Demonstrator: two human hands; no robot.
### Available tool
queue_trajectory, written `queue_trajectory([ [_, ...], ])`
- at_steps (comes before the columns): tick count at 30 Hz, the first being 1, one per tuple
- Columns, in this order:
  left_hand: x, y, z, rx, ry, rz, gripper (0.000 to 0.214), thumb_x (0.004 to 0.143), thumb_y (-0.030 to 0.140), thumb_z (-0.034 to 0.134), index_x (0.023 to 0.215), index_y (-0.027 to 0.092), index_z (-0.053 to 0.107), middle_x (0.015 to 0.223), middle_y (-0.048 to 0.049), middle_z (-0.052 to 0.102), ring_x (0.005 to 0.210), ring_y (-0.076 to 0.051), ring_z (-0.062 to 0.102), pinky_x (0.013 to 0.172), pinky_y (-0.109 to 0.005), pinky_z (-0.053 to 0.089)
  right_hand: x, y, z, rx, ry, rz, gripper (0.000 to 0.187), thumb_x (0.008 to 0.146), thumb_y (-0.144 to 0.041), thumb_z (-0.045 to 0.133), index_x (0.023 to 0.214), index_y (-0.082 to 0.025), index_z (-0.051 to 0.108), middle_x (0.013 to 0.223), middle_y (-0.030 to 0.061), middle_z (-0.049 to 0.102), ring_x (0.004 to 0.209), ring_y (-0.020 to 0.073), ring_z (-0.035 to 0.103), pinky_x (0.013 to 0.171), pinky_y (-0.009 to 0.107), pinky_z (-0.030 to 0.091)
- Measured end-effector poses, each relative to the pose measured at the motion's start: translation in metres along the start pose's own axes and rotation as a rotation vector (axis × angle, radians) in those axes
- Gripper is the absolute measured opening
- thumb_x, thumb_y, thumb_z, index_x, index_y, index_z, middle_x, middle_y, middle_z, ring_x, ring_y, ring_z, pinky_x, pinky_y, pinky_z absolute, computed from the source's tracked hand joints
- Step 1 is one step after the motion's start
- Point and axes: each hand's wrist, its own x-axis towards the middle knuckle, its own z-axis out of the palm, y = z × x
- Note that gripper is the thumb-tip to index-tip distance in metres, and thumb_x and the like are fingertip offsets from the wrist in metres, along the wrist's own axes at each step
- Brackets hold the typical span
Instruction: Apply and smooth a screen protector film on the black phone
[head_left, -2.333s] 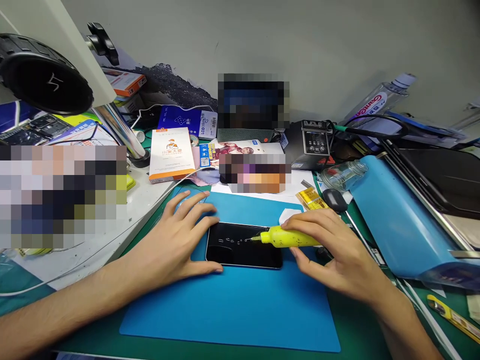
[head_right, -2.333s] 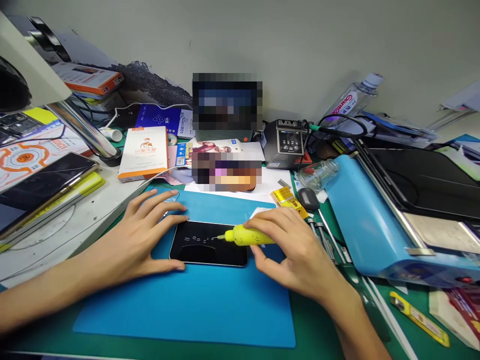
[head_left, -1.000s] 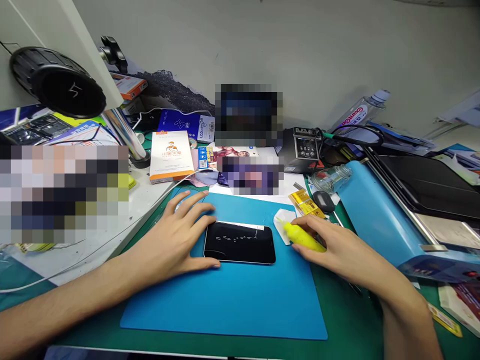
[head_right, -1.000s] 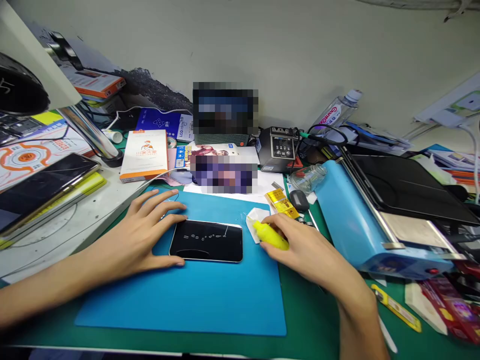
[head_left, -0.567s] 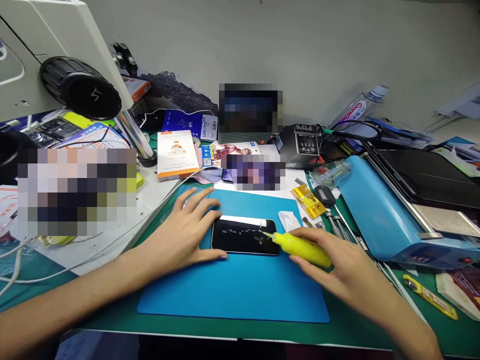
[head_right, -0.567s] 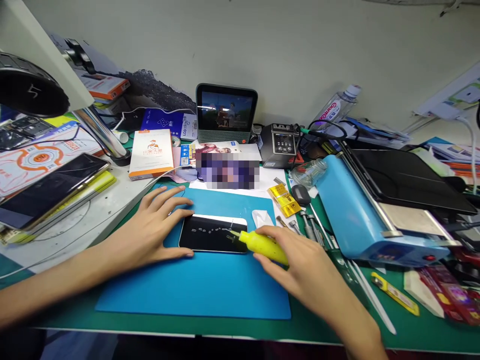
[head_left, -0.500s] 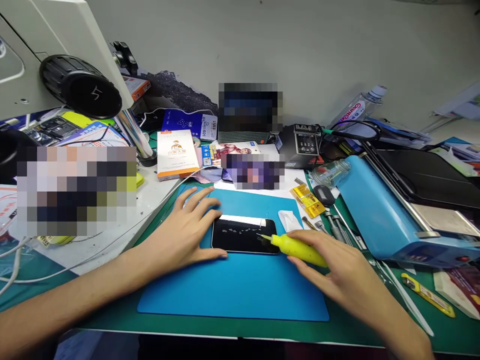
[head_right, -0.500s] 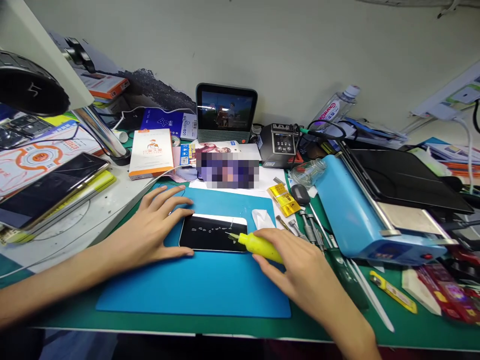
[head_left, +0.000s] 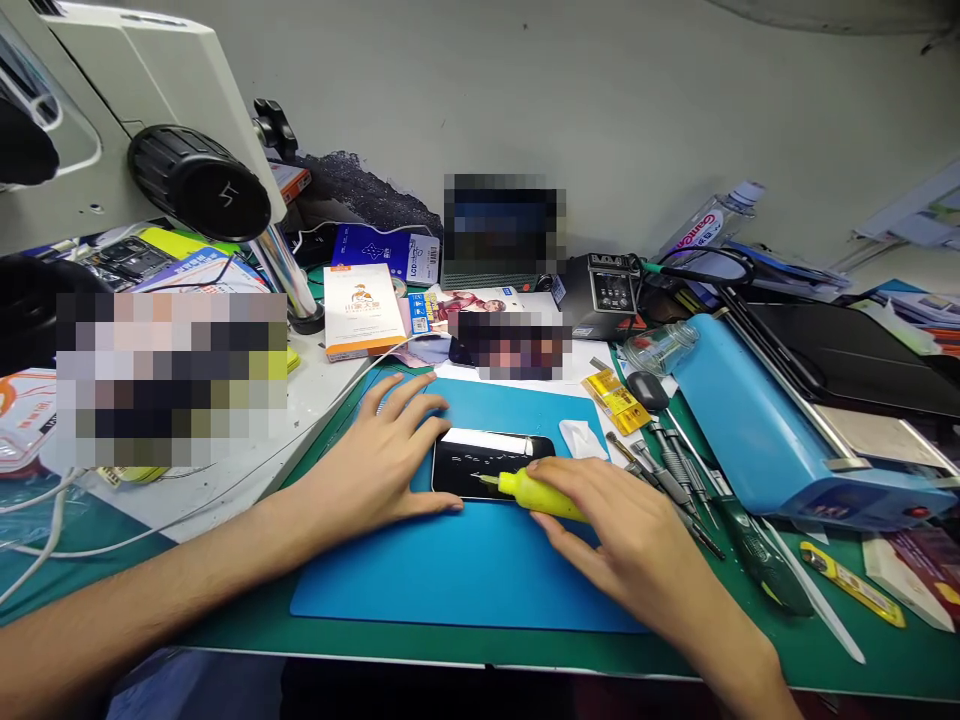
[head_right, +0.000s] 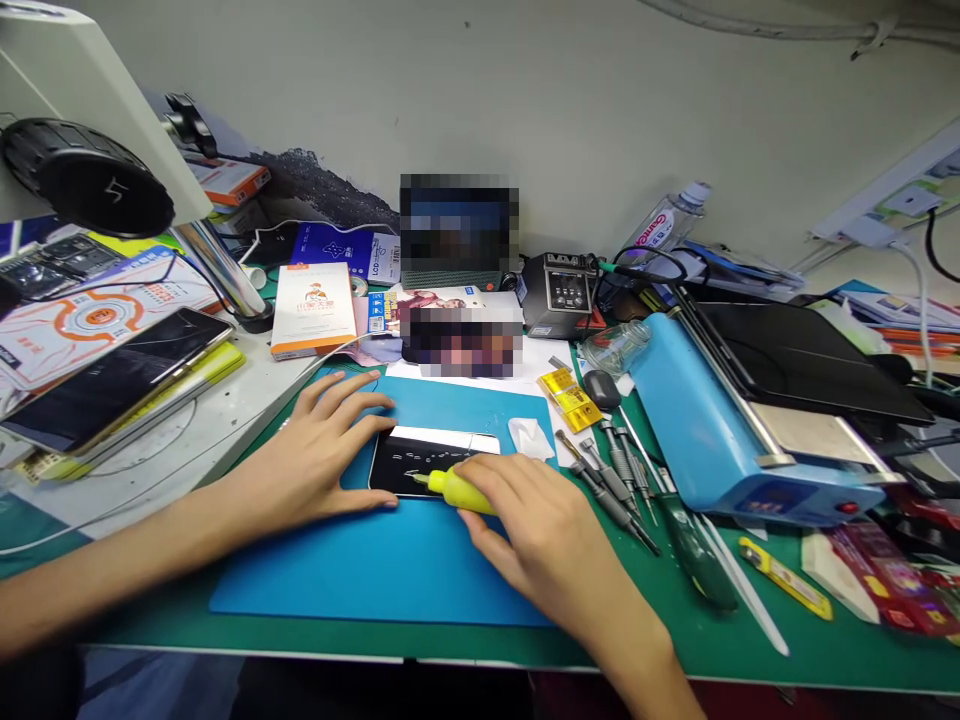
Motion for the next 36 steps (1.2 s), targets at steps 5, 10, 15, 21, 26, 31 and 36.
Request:
queue_trajectory([
  [5,0.0,0.0,0.0,-0.004,0.006,0.0,0.07,0.087,0.074,0.067,0.125,0.015,0.062,0.139,-0.0175,0.063,0.151,-0.042,0.038,0.125,-0.063,0.023,0.003,-0.005,-0.001,0.003,0.004,-0.009,0.034,0.1,-0.022,0.062,0.134,-0.024,0.059,0.129,0.0097,0.073,0.114,0.0269,0.072,0.097,0.043,0.06],
  [10,0.0,0.0,0.0,-0.001,-0.009,-0.007,0.071,0.088,0.076,0.064,0.126,0.016,0.062,0.138,-0.0168,0.063,0.151,-0.041,0.038,0.125,-0.063,0.022,-0.017,0.007,-0.008,-0.021,0.045,0.079,0.037,0.1,-0.026,0.063,0.136,-0.027,0.058,0.126,0.0084,0.074,0.113,0.0275,0.073,0.096,0.044,0.061],
  [15,0.0,0.0,0.001,0.016,-0.007,-0.009,0.071,0.089,0.076,0.062,0.126,0.016,0.061,0.138,-0.0154,0.063,0.15,-0.04,0.038,0.125,-0.061,0.023,-0.041,0.02,-0.011,0.0,0.059,0.16,0.036,0.099,-0.029,0.066,0.135,-0.029,0.058,0.124,0.0067,0.074,0.113,0.0267,0.073,0.097,0.043,0.061],
  [21,-0.001,0.0,0.004,0.011,0.003,-0.006,0.071,0.089,0.077,0.062,0.127,0.016,0.06,0.14,-0.0151,0.063,0.15,-0.04,0.04,0.126,-0.06,0.021,-0.054,0.031,-0.006,0.161,0.17,0.402,0.046,0.1,-0.038,0.066,0.144,-0.035,0.054,0.139,0.0052,0.067,0.129,0.028,0.065,0.11,0.047,0.054],
  [26,-0.001,0.0,0.005,-0.001,0.009,-0.004,0.071,0.088,0.076,0.063,0.127,0.017,0.06,0.14,-0.0153,0.062,0.15,-0.04,0.039,0.126,-0.06,0.022,-0.031,0.054,-0.009,0.367,0.335,0.622,0.05,0.094,-0.049,0.072,0.137,-0.027,0.062,0.14,0.0092,0.067,0.13,0.0314,0.065,0.109,0.047,0.055],
  [31,-0.001,0.002,0.003,-0.016,0.01,-0.015,0.07,0.088,0.075,0.064,0.128,0.018,0.06,0.14,-0.0155,0.062,0.15,-0.041,0.04,0.125,-0.061,0.023,0.011,0.076,-0.02,0.444,0.47,0.652,0.054,0.089,-0.051,0.076,0.134,-0.022,0.065,0.133,0.011,0.072,0.118,0.0313,0.072,0.104,0.049,0.059],
  [36,-0.001,0.002,0.004,0.012,0.007,-0.007,0.07,0.089,0.076,0.061,0.128,0.017,0.06,0.142,-0.0146,0.062,0.15,-0.041,0.039,0.125,-0.061,0.022,0.052,0.099,-0.015,0.377,0.526,0.63,0.048,0.088,-0.045,0.072,0.129,-0.02,0.067,0.126,0.0113,0.075,0.113,0.0308,0.073,0.098,0.046,0.061],
])
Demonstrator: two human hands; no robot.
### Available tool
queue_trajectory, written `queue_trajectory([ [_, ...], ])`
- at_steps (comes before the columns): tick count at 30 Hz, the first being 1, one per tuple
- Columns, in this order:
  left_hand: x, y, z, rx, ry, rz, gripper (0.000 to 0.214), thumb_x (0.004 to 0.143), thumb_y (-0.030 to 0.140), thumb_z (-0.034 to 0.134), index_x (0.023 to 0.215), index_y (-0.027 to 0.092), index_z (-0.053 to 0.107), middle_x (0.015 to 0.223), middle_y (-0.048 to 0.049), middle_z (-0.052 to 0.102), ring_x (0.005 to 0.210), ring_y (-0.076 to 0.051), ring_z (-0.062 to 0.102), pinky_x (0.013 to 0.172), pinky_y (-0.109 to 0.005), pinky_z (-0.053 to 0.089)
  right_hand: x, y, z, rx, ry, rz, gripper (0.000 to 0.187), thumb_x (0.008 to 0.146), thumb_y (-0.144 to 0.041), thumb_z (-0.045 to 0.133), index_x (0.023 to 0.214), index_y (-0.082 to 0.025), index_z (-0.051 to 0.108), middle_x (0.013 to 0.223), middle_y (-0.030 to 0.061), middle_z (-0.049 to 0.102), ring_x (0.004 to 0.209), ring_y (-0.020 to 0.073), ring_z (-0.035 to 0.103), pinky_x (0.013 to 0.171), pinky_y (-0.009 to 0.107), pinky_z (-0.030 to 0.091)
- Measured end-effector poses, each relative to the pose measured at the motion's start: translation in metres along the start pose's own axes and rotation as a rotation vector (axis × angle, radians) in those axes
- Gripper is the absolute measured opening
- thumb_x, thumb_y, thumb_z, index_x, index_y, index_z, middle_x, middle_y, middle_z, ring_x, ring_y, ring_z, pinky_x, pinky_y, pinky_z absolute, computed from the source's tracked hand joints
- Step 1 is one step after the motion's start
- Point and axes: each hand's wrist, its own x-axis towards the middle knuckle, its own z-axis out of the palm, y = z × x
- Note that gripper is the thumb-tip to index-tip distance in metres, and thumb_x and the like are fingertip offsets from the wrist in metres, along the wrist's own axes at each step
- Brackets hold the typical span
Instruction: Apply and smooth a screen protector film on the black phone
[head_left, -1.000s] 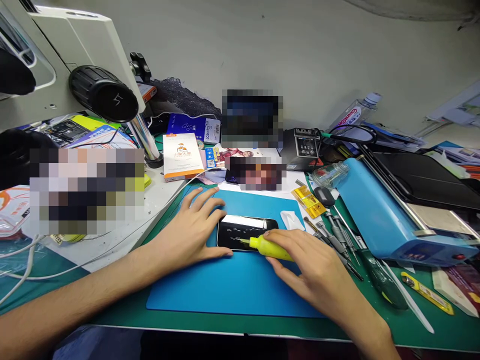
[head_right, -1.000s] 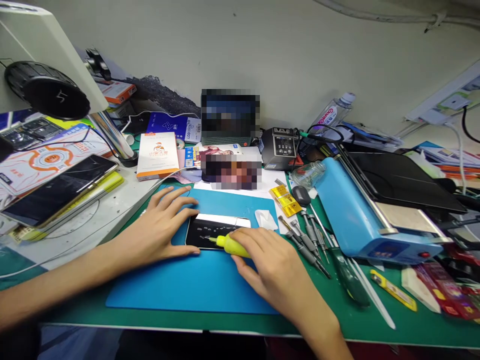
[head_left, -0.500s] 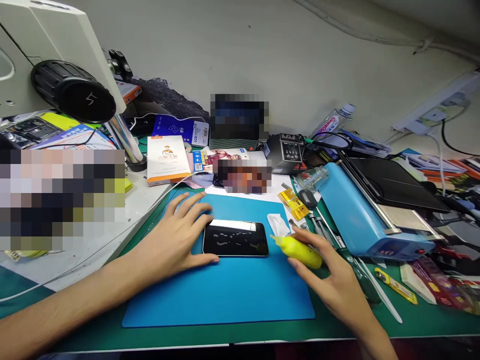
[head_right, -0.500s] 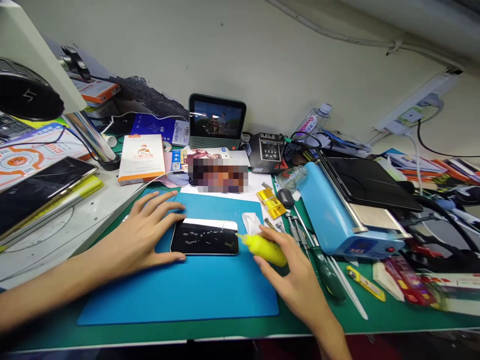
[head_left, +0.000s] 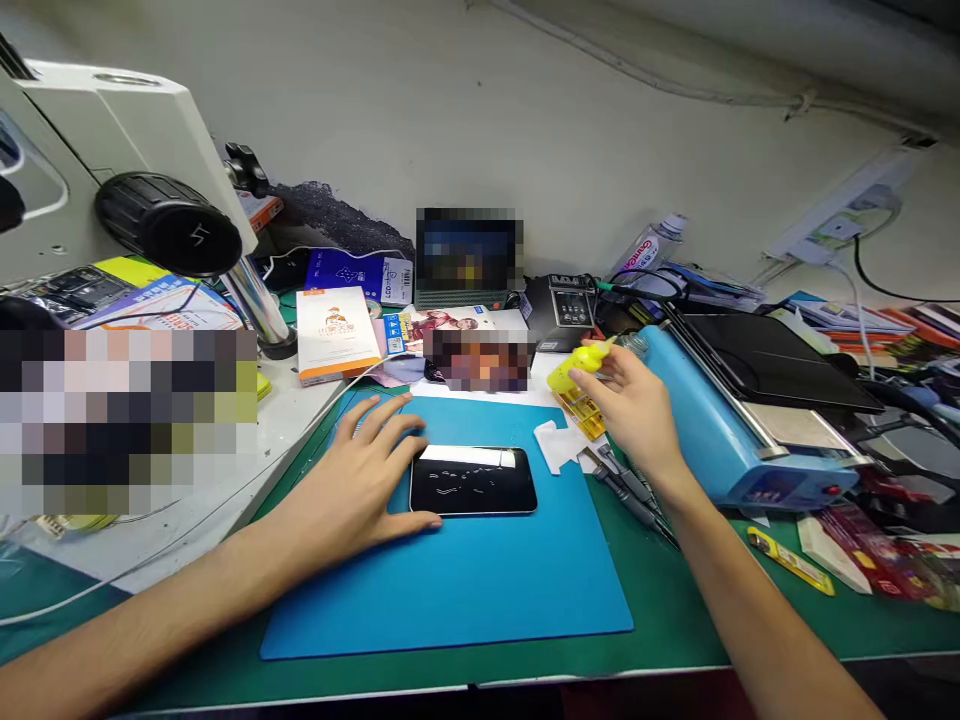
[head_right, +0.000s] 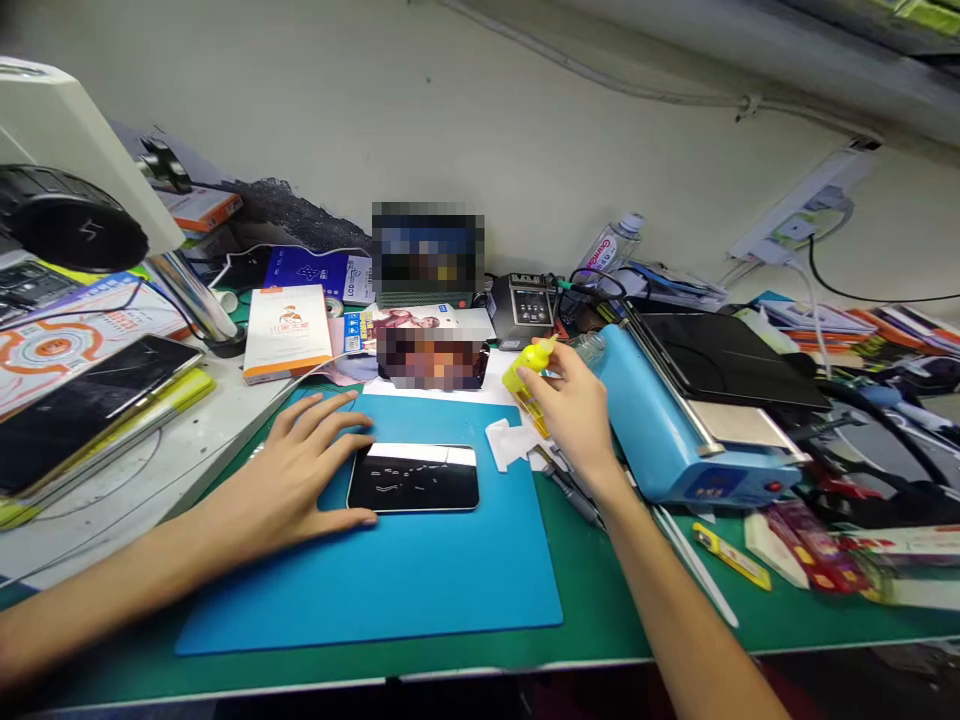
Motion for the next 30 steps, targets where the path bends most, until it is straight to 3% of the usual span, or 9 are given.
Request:
queue_trajectory([
  [3,-0.001,-0.001,0.0,0.015,-0.007,0.007,0.071,0.09,0.077,0.06,0.128,0.017,0.06,0.142,-0.0146,0.062,0.15,-0.041,0.039,0.124,-0.06,0.023,0.018,0.009,0.018,-0.05,-0.033,-0.001,0.043,0.084,-0.038,0.072,0.123,-0.019,0.069,0.121,0.0111,0.077,0.112,0.0318,0.073,0.099,0.048,0.06],
  [6,-0.001,-0.001,0.0,0.026,-0.007,0.012,0.07,0.091,0.077,0.059,0.128,0.017,0.06,0.142,-0.0146,0.061,0.15,-0.041,0.039,0.124,-0.06,0.023,0.025,0.014,0.026,-0.081,-0.067,0.002,0.05,0.085,-0.036,0.069,0.132,-0.019,0.065,0.124,0.0118,0.076,0.115,0.0316,0.072,0.1,0.049,0.059],
  [11,0.0,-0.001,0.001,0.025,-0.002,0.013,0.072,0.09,0.077,0.059,0.127,0.015,0.06,0.141,-0.0147,0.062,0.15,-0.041,0.038,0.125,-0.059,0.021,-0.007,0.008,0.012,-0.177,-0.005,-0.025,0.07,0.094,-0.044,0.064,0.156,-0.018,0.044,0.156,0.019,0.053,0.137,0.0353,0.057,0.112,0.055,0.048],
  [13,0.0,-0.001,0.001,0.02,-0.005,0.007,0.072,0.09,0.077,0.059,0.127,0.015,0.061,0.14,-0.0144,0.062,0.15,-0.04,0.038,0.125,-0.059,0.02,-0.03,0.007,0.004,-0.358,0.085,-0.198,0.05,0.102,-0.043,0.055,0.146,-0.019,0.056,0.144,0.0169,0.061,0.13,0.0328,0.06,0.108,0.051,0.05],
  [15,-0.001,-0.002,0.001,0.014,-0.012,0.002,0.073,0.091,0.077,0.059,0.128,0.015,0.061,0.139,-0.014,0.062,0.15,-0.039,0.038,0.126,-0.058,0.02,-0.049,0.01,-0.001,-0.52,-0.035,-0.369,0.035,0.106,-0.04,0.05,0.127,-0.019,0.069,0.126,0.0145,0.069,0.119,0.0321,0.064,0.102,0.05,0.052],
  [18,-0.001,-0.002,0.001,0.01,-0.019,-0.004,0.073,0.091,0.077,0.057,0.129,0.015,0.06,0.14,-0.0136,0.062,0.15,-0.039,0.038,0.126,-0.058,0.019,-0.063,0.019,-0.003,-0.643,-0.179,-0.49,0.032,0.107,-0.037,0.051,0.117,-0.019,0.074,0.114,0.0123,0.072,0.11,0.0317,0.066,0.092,0.049,0.051],
  [22,0.0,-0.002,0.0,0.009,-0.018,-0.007,0.073,0.092,0.077,0.057,0.129,0.015,0.06,0.139,-0.0138,0.062,0.15,-0.038,0.038,0.126,-0.057,0.019,-0.062,0.024,-0.002,-0.623,-0.189,-0.523,0.027,0.107,-0.035,0.053,0.11,-0.02,0.076,0.108,0.0093,0.074,0.105,0.0301,0.067,0.086,0.047,0.049],
  [28,0.0,0.0,-0.002,0.024,-0.02,-0.001,0.07,0.093,0.075,0.058,0.129,0.015,0.06,0.14,-0.0142,0.063,0.151,-0.039,0.037,0.127,-0.058,0.019,-0.065,0.015,-0.004,-0.359,-0.032,-0.457,0.011,0.101,-0.028,0.067,0.109,-0.021,0.07,0.105,0.0063,0.075,0.102,0.0246,0.07,0.089,0.041,0.054],
  [30,0.0,0.001,-0.002,0.024,-0.023,-0.001,0.069,0.094,0.073,0.058,0.13,0.015,0.06,0.14,-0.0141,0.063,0.151,-0.039,0.037,0.126,-0.058,0.019,-0.068,0.01,-0.002,-0.327,-0.093,-0.516,0.01,0.099,-0.023,0.069,0.109,-0.021,0.069,0.106,0.0063,0.075,0.104,0.0239,0.069,0.093,0.041,0.054],
])
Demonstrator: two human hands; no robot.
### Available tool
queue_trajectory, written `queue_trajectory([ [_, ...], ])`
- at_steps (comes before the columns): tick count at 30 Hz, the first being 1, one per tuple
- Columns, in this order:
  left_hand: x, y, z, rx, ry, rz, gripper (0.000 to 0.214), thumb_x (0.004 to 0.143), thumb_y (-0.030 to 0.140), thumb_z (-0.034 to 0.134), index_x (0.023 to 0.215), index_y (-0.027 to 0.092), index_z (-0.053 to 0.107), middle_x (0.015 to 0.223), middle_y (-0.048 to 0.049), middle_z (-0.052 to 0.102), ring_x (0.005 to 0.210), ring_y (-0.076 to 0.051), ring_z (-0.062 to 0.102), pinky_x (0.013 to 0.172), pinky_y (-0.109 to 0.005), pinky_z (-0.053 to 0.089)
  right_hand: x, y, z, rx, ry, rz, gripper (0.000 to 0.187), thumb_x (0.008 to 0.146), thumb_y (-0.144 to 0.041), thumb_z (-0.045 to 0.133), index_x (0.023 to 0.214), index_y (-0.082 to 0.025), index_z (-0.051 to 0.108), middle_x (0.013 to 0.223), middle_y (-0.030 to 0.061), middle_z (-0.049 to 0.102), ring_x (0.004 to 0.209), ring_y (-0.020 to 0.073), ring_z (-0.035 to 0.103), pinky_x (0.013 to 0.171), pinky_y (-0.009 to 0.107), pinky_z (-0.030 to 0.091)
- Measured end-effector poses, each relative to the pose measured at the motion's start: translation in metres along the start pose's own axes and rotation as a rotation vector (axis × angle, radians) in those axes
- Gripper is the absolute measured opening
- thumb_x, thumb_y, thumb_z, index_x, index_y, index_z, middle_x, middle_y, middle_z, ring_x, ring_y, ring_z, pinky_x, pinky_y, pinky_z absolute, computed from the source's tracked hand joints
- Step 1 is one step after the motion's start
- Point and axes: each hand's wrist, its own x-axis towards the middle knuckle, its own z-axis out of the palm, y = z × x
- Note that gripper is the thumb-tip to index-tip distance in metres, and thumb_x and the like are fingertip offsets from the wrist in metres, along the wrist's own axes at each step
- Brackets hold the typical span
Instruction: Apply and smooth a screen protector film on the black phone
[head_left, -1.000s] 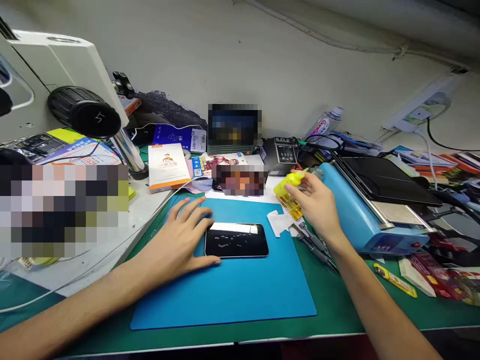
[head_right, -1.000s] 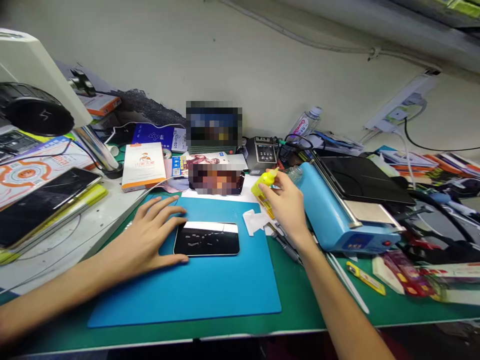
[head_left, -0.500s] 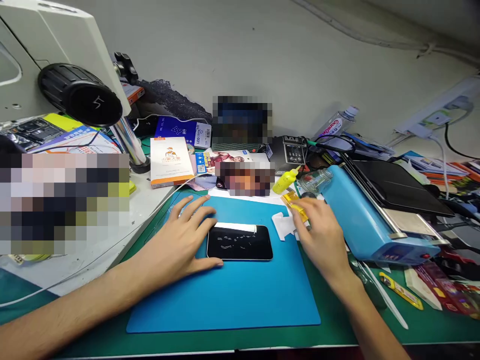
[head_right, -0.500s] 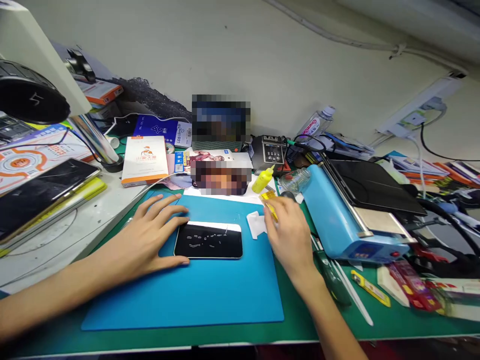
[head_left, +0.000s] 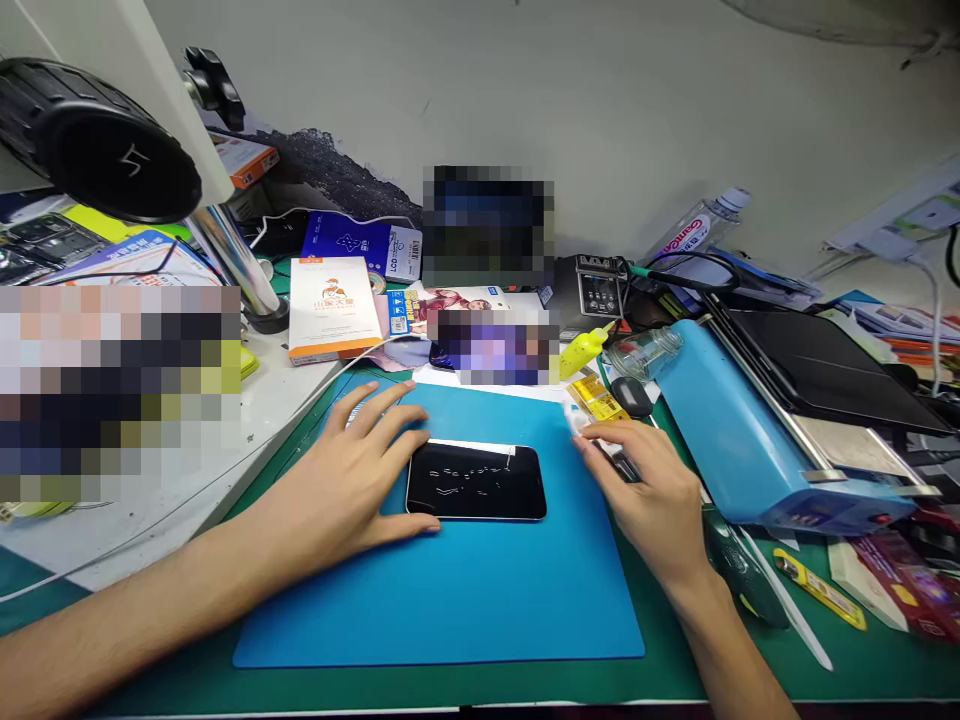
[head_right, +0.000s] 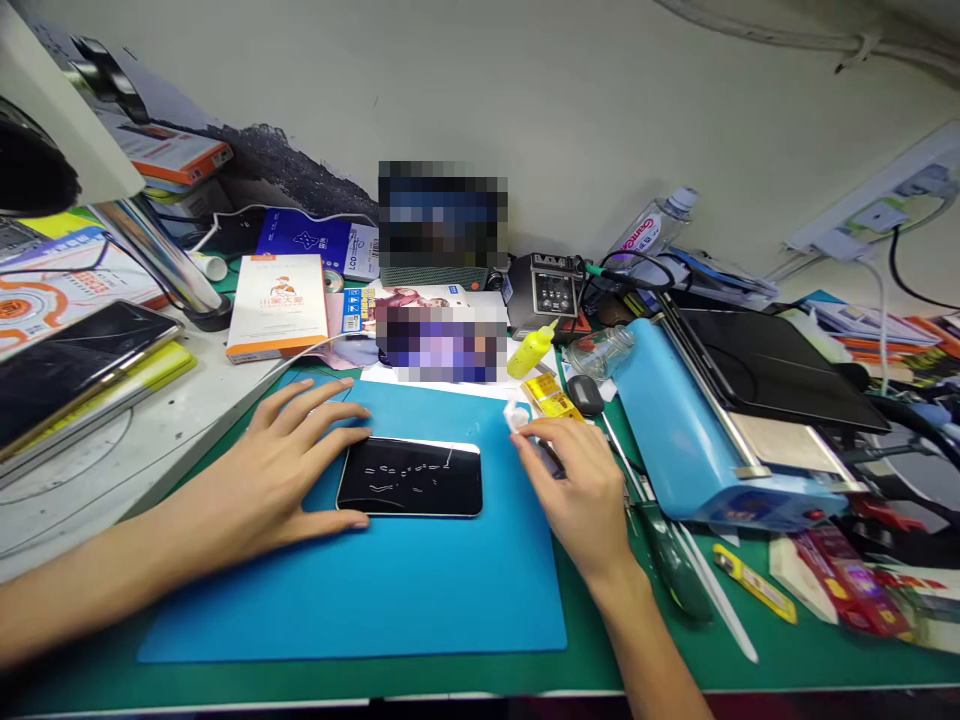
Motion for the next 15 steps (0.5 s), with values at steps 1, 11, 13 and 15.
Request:
queue_trajectory([
  [1,0.0,0.0,0.0,-0.001,-0.001,0.0,0.068,0.094,0.073,0.058,0.131,0.015,0.06,0.14,-0.0141,0.063,0.151,-0.039,0.037,0.126,-0.058,0.019,0.0,-0.003,0.0,0.022,-0.05,-0.051,0.01,0.099,-0.021,0.069,0.109,-0.021,0.068,0.107,0.0066,0.074,0.105,0.0237,0.069,0.093,0.041,0.054],
  [11,-0.001,-0.001,0.001,0.002,-0.001,0.004,0.07,0.093,0.074,0.059,0.13,0.014,0.061,0.14,-0.0151,0.063,0.15,-0.04,0.038,0.125,-0.059,0.021,-0.01,-0.019,-0.012,0.13,-0.328,-0.193,0.027,0.102,-0.032,0.065,0.126,-0.021,0.068,0.125,0.0107,0.073,0.116,0.0264,0.068,0.098,0.044,0.057],
  [13,-0.001,-0.001,0.001,-0.006,-0.007,0.0,0.07,0.093,0.074,0.059,0.129,0.015,0.061,0.14,-0.0147,0.063,0.149,-0.04,0.039,0.126,-0.059,0.021,-0.016,-0.025,-0.013,0.102,-0.306,-0.142,0.034,0.106,-0.026,0.055,0.139,-0.022,0.063,0.138,0.0103,0.069,0.13,0.0252,0.064,0.108,0.044,0.054],
  [15,0.0,-0.001,0.001,-0.011,-0.012,-0.004,0.07,0.092,0.074,0.059,0.129,0.015,0.061,0.139,-0.0147,0.063,0.148,-0.04,0.041,0.126,-0.058,0.022,-0.023,-0.034,-0.011,0.044,-0.312,-0.125,0.045,0.107,-0.021,0.049,0.152,-0.021,0.053,0.152,0.0094,0.061,0.142,0.0242,0.056,0.119,0.046,0.047],
])
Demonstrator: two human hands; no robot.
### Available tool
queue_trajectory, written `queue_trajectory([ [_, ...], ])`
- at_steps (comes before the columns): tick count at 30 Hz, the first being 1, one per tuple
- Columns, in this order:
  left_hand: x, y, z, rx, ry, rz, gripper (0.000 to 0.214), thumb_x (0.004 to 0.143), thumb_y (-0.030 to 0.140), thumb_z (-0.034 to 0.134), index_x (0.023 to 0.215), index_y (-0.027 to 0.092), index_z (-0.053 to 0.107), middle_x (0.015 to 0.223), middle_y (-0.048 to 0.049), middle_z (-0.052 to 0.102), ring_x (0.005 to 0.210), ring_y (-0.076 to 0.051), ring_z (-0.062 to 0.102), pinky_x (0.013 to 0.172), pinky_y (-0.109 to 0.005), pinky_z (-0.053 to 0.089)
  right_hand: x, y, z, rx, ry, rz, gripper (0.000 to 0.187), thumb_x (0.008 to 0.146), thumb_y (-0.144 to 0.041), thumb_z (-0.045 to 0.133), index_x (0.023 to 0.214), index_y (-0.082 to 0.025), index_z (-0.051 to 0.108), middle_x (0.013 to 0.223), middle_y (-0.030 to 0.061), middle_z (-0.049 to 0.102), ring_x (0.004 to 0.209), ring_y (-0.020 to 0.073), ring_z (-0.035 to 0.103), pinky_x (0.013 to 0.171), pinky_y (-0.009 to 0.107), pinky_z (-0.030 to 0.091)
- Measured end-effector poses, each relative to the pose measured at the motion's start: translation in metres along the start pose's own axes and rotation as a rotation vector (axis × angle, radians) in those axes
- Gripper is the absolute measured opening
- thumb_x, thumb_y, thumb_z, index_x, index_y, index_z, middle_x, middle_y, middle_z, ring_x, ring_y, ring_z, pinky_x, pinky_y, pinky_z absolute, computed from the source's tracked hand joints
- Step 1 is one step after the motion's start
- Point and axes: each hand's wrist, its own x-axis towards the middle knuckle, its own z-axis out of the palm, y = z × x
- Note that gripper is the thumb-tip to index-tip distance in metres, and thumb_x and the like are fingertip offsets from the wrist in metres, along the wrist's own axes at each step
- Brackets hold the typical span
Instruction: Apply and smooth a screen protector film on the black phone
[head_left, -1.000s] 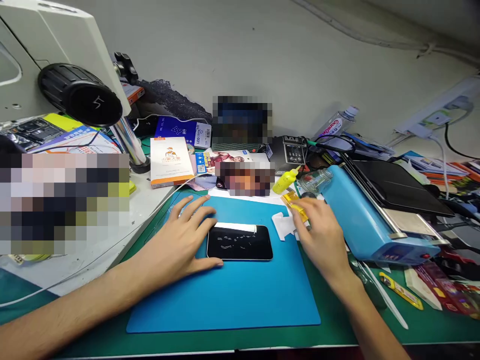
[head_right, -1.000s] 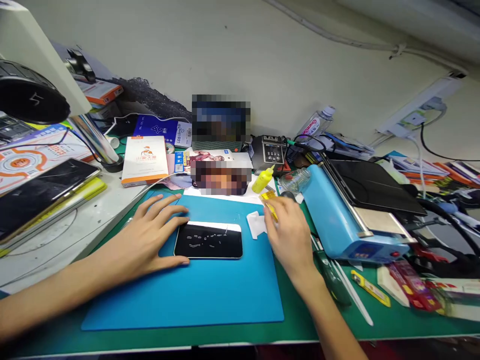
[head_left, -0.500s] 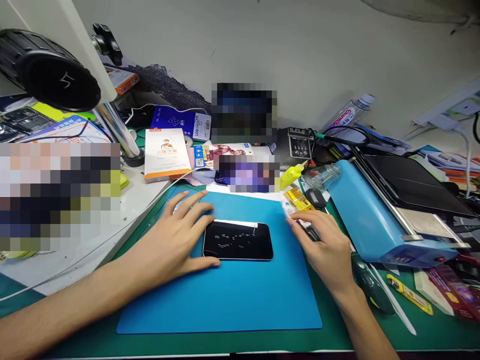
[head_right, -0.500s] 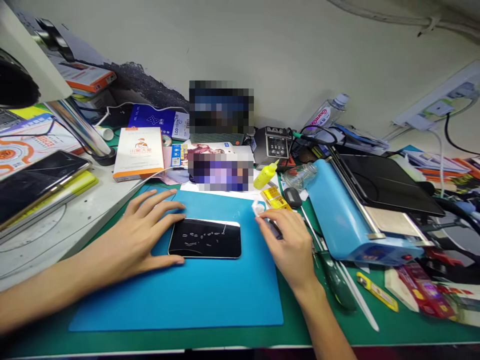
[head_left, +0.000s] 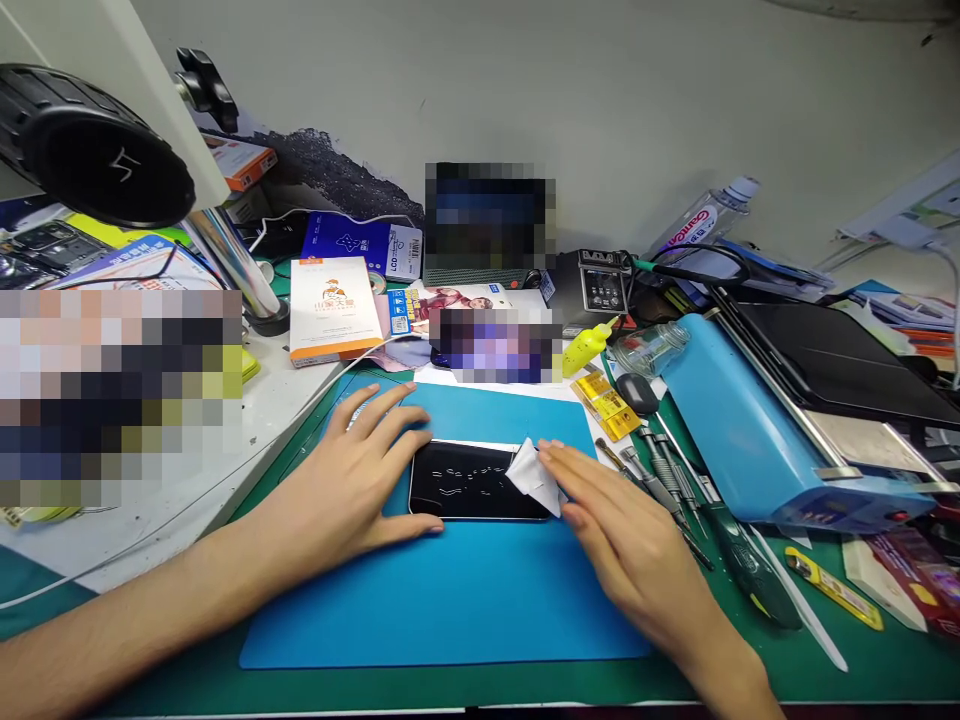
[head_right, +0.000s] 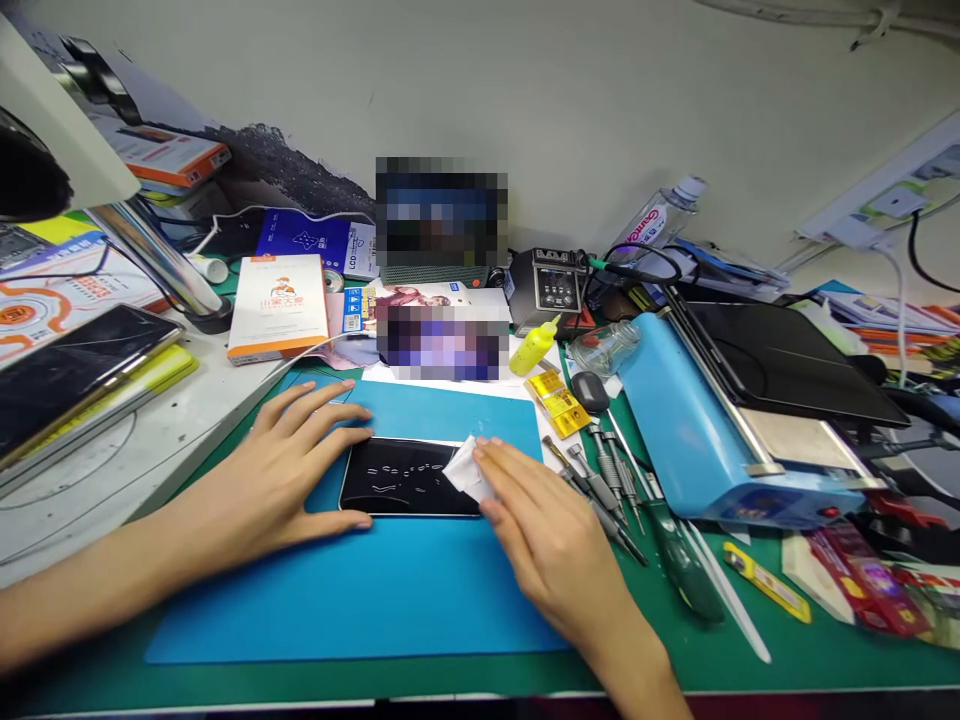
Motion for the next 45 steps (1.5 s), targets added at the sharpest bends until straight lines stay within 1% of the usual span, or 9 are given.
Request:
queue_trajectory([
  [4,0.0,0.0,0.0,-0.006,0.0,-0.005,0.069,0.092,0.073,0.062,0.129,0.014,0.062,0.139,-0.0163,0.062,0.148,-0.041,0.041,0.125,-0.059,0.023,-0.012,-0.017,0.012,-0.073,-0.085,-0.013,0.06,0.109,-0.031,0.048,0.165,-0.019,0.033,0.164,0.0097,0.046,0.154,0.0273,0.04,0.126,0.051,0.039],
  [8,-0.001,0.0,0.0,-0.015,-0.003,-0.009,0.069,0.092,0.072,0.061,0.129,0.015,0.061,0.139,-0.0156,0.063,0.148,-0.04,0.04,0.125,-0.059,0.023,-0.015,-0.023,0.02,-0.073,-0.137,0.026,0.065,0.11,-0.039,0.044,0.168,-0.019,0.023,0.169,0.0099,0.036,0.156,0.028,0.036,0.127,0.052,0.037],
  [15,-0.001,-0.001,0.001,-0.022,-0.005,-0.012,0.071,0.09,0.074,0.062,0.128,0.014,0.06,0.138,-0.0161,0.062,0.148,-0.041,0.04,0.123,-0.059,0.024,0.014,-0.027,0.023,-0.053,-0.183,0.082,0.065,0.11,-0.042,0.045,0.168,-0.02,0.024,0.17,0.0074,0.032,0.157,0.0258,0.032,0.128,0.05,0.034],
  [22,0.001,-0.001,0.001,-0.036,0.002,-0.021,0.072,0.089,0.078,0.061,0.125,0.016,0.062,0.138,-0.0151,0.062,0.149,-0.04,0.039,0.125,-0.059,0.022,-0.025,-0.051,0.025,-0.144,-0.148,0.032,0.076,0.106,-0.042,0.051,0.169,-0.013,0.019,0.169,0.012,0.034,0.157,0.0315,0.033,0.125,0.049,0.041],
  [30,0.0,-0.002,0.002,-0.061,-0.001,-0.035,0.07,0.088,0.076,0.064,0.127,0.017,0.06,0.14,-0.015,0.062,0.15,-0.04,0.039,0.124,-0.059,0.026,0.001,-0.045,0.041,-0.143,-0.109,0.148,0.075,0.109,-0.043,0.046,0.17,-0.019,0.011,0.171,0.0116,0.028,0.157,0.0328,0.033,0.125,0.057,0.039],
  [35,0.001,-0.001,0.0,-0.082,-0.006,-0.043,0.073,0.086,0.078,0.065,0.126,0.017,0.061,0.138,-0.0147,0.063,0.149,-0.04,0.04,0.124,-0.06,0.025,-0.035,-0.062,0.036,-0.159,-0.118,0.121,0.078,0.107,-0.045,0.048,0.17,-0.014,0.014,0.169,0.0132,0.033,0.153,0.0353,0.039,0.119,0.053,0.049],
  [37,0.001,-0.001,0.0,-0.081,-0.009,-0.041,0.073,0.086,0.078,0.065,0.126,0.017,0.06,0.138,-0.0149,0.063,0.149,-0.04,0.039,0.124,-0.06,0.025,-0.04,-0.062,0.036,-0.173,-0.116,0.111,0.077,0.107,-0.044,0.047,0.17,-0.013,0.014,0.169,0.0136,0.034,0.153,0.0348,0.04,0.119,0.053,0.048],
  [43,0.0,-0.001,0.0,-0.063,-0.003,-0.025,0.071,0.088,0.076,0.064,0.126,0.016,0.06,0.14,-0.0161,0.062,0.148,-0.041,0.039,0.123,-0.061,0.027,-0.003,-0.048,0.048,-0.132,-0.068,0.194,0.075,0.11,-0.043,0.045,0.17,-0.018,0.009,0.172,0.0111,0.027,0.158,0.0314,0.031,0.126,0.055,0.038],
  [45,0.001,-0.001,0.0,-0.062,-0.001,-0.026,0.071,0.087,0.076,0.065,0.125,0.016,0.061,0.14,-0.0162,0.062,0.148,-0.042,0.04,0.123,-0.061,0.027,-0.003,-0.05,0.047,-0.131,-0.072,0.204,0.077,0.109,-0.045,0.045,0.17,-0.017,0.008,0.172,0.0114,0.025,0.158,0.0322,0.03,0.125,0.055,0.039],
])
